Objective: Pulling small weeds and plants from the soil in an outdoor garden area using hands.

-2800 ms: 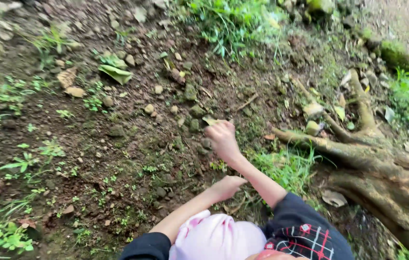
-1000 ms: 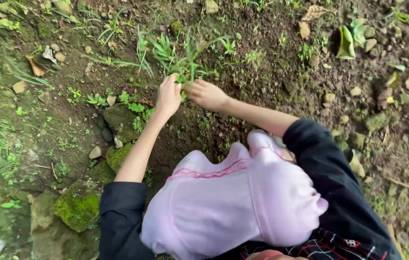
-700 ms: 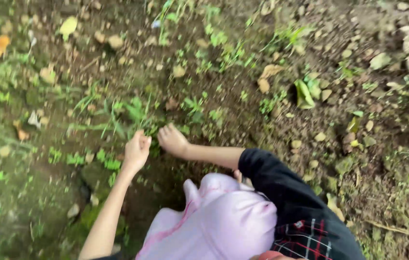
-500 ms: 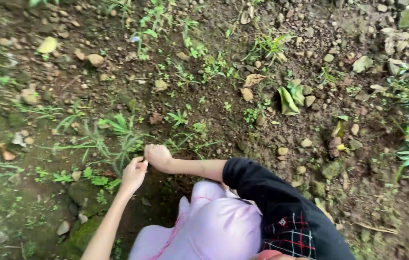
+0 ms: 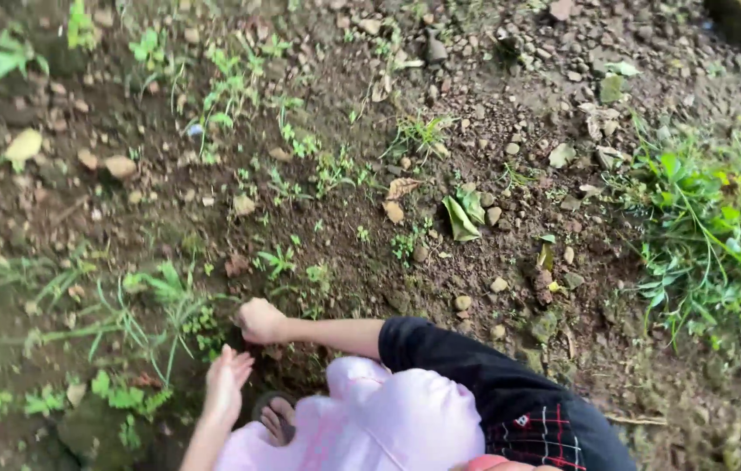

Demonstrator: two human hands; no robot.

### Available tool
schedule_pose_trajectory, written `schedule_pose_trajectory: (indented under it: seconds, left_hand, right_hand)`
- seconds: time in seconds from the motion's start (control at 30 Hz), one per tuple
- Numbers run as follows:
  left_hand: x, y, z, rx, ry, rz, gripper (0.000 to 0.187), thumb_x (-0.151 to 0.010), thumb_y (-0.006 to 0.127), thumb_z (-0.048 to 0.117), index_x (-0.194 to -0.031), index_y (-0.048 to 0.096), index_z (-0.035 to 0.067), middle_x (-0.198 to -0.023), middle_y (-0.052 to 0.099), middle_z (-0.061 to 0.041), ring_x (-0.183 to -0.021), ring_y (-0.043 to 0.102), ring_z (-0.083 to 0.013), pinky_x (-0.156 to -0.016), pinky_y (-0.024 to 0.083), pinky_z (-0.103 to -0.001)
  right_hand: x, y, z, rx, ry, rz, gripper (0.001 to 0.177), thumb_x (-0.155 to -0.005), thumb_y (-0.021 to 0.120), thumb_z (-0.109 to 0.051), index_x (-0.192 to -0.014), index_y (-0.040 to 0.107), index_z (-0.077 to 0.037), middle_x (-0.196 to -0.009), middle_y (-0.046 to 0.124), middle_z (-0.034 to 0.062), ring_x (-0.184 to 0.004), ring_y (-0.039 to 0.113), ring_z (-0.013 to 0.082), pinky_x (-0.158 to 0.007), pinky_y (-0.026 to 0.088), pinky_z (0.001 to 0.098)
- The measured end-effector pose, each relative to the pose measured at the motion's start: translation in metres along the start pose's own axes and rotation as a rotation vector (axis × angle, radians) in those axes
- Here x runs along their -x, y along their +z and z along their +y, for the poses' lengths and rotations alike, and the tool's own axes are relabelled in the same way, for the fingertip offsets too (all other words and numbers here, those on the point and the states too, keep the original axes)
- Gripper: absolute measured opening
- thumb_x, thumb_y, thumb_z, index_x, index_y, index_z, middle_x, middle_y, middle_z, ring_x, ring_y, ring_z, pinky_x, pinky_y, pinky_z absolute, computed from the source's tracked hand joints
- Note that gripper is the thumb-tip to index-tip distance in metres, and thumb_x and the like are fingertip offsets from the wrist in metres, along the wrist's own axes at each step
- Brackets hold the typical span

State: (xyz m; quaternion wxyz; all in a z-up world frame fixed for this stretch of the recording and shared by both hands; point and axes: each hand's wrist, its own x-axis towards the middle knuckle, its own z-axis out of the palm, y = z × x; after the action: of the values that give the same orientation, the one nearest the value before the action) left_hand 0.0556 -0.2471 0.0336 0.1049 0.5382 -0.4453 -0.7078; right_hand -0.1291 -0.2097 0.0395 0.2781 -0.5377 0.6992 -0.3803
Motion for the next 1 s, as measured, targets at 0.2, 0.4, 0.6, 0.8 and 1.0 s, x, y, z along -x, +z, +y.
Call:
schedule_pose_trajectory:
  seconds: [0.2,0.4,0.6,0.8,1.0]
  left_hand:
    - [-0.069,0.03,-0.054,0.558,-0.108,0.022,0.034,-0.107,0.049,0.042,-0.096,0.058,0.011,-0.085,0.059,-0.002,-0.074,0.055,-0.0129,-0.067,0.047,-0.026]
    - [-0.03,0.113,-0.024,0.639,-0.143,0.082,0.03,-0.103,0.054,0.034,-0.096,0.064,0.007,-0.081,0.061,-0.002,-0.077,0.061,-0.0134,-0.083,0.051,-0.03]
    - [0.026,0.172,0.031,0.426,-0.263,-0.262,0.059,-0.107,0.02,0.047,-0.148,0.028,0.005,-0.144,0.047,-0.023,-0.134,0.047,-0.0344,-0.117,0.025,-0.046]
    - [0.038,0.177,0.037,-0.091,-0.007,-0.352,0.046,-0.103,0.049,0.04,-0.137,0.052,0.009,-0.127,0.062,-0.015,-0.114,0.061,-0.0285,-0.101,0.037,-0.045]
    - [0.026,0.156,0.042,-0.243,0.109,-0.424,0.023,-0.104,0.046,0.015,-0.109,0.067,0.008,-0.08,0.062,-0.004,-0.079,0.06,-0.0167,-0.087,0.047,-0.033]
  right_hand:
    - [0.021,-0.052,-0.053,0.014,0.042,-0.03,0.012,-0.076,0.055,0.0,-0.071,0.064,0.004,-0.059,0.062,0.0164,-0.048,0.058,0.0304,-0.049,0.052,0.0388]
    - [0.068,-0.109,-0.083,0.179,-0.057,-0.024,0.011,-0.078,0.057,-0.009,-0.077,0.066,-0.004,-0.069,0.065,0.0183,-0.069,0.07,0.04,-0.061,0.058,0.0507]
    - [0.104,-0.204,-0.057,0.304,0.169,0.179,0.01,-0.081,0.061,-0.008,-0.086,0.069,-0.012,-0.072,0.073,0.0072,-0.073,0.072,0.0318,-0.069,0.059,0.0458]
    - [0.166,-0.285,-0.015,0.25,0.396,0.558,0.008,-0.088,0.068,-0.011,-0.088,0.072,-0.018,-0.078,0.075,0.0024,-0.077,0.073,0.025,-0.074,0.057,0.0375]
    - [0.234,-0.313,0.001,0.506,0.596,0.809,0.013,-0.097,0.064,-0.018,-0.086,0.068,-0.013,-0.065,0.066,0.0086,-0.069,0.067,0.0341,-0.062,0.052,0.0432]
